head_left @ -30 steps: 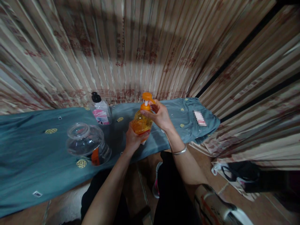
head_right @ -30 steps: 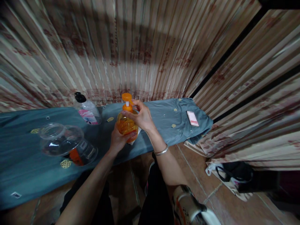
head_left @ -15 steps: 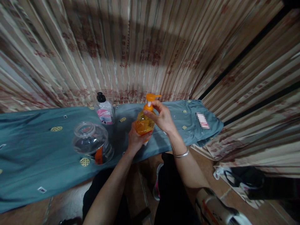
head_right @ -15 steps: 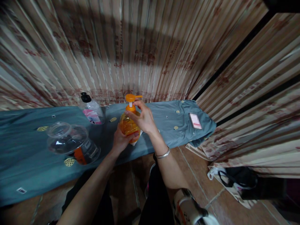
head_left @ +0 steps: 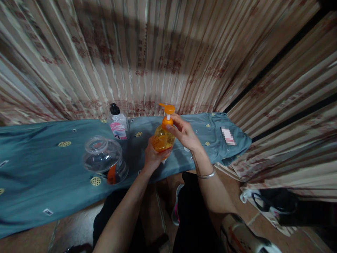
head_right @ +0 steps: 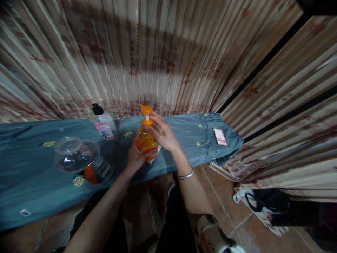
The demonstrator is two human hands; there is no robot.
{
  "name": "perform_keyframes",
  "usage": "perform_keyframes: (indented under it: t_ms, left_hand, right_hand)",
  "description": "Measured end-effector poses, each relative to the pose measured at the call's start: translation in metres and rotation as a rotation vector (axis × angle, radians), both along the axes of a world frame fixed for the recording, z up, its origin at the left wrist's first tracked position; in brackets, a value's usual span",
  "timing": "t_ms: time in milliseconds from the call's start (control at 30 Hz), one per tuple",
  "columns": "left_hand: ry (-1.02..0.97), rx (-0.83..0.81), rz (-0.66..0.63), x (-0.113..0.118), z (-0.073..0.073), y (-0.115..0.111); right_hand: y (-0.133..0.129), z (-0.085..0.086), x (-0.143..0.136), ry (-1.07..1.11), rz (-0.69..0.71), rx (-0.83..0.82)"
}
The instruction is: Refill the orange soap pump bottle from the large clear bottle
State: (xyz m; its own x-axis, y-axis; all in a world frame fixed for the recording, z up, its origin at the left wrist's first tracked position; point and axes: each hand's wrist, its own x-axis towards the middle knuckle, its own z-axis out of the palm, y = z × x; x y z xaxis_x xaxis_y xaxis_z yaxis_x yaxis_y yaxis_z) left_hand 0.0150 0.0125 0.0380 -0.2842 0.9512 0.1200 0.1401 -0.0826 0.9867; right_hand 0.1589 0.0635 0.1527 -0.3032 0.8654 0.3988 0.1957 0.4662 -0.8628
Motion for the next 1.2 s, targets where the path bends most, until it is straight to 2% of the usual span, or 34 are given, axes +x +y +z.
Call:
perform_keyframes:
  t_ms: [67,100,233,300,367,500,567,700,767,833,933,1000,1200]
  left_hand:
    - [-0.002,-0.001,0.000,0.000,-0.001,0.000]
    - [-0.001,0.000,-0.002,0.000,-0.001,0.000]
    - [0.005,-0.001,-0.003,0.000,0.000,0.000]
    - [0.008,-0.001,-0.005,0.000,0.000,0.000]
    - [0.011,0.001,-0.007,0.000,0.002,0.000]
    - [0.013,0.000,0.000,0.001,0.002,-0.001]
    - [0.014,-0.002,0.004,0.001,0.002,-0.001]
    - [0.013,-0.008,0.013,0.001,0.001,0.000]
    - [0.008,-0.007,0.010,0.001,0.001,0.000]
    - [0.003,-0.002,0.004,0.000,0.001,0.000]
    - [-0.006,0.006,0.001,0.001,0.000,0.000]
    - [-0.011,0.010,-0.001,0.001,0.000,0.000]
    - [-0.005,0.010,-0.002,0.001,0.000,0.000]
  right_hand:
    - [0.000,0.000,0.001,0.031,0.065,-0.014]
    - [0.000,0.000,0.000,0.039,0.055,-0.015]
    - [-0.002,0.002,-0.007,-0.011,-0.173,0.032]
    - [-0.003,0.004,-0.009,-0.036,-0.237,0.056]
    - [-0.003,0.006,-0.008,-0.021,-0.181,0.047]
    - [-0.002,0.008,-0.002,0.057,0.048,-0.025]
    - [-0.001,0.008,-0.002,0.056,0.020,-0.026]
    - [-0.003,0.010,-0.006,-0.046,-0.225,0.012]
    - [-0.004,0.012,-0.007,-0.073,-0.280,0.032]
    - [-0.004,0.015,-0.005,-0.062,-0.227,0.041]
    - [-0.002,0.016,0.000,-0.015,-0.012,-0.014]
    - [-0.001,0.016,0.002,-0.001,0.067,-0.038]
    - [-0.004,0.015,-0.002,-0.126,-0.119,0.070]
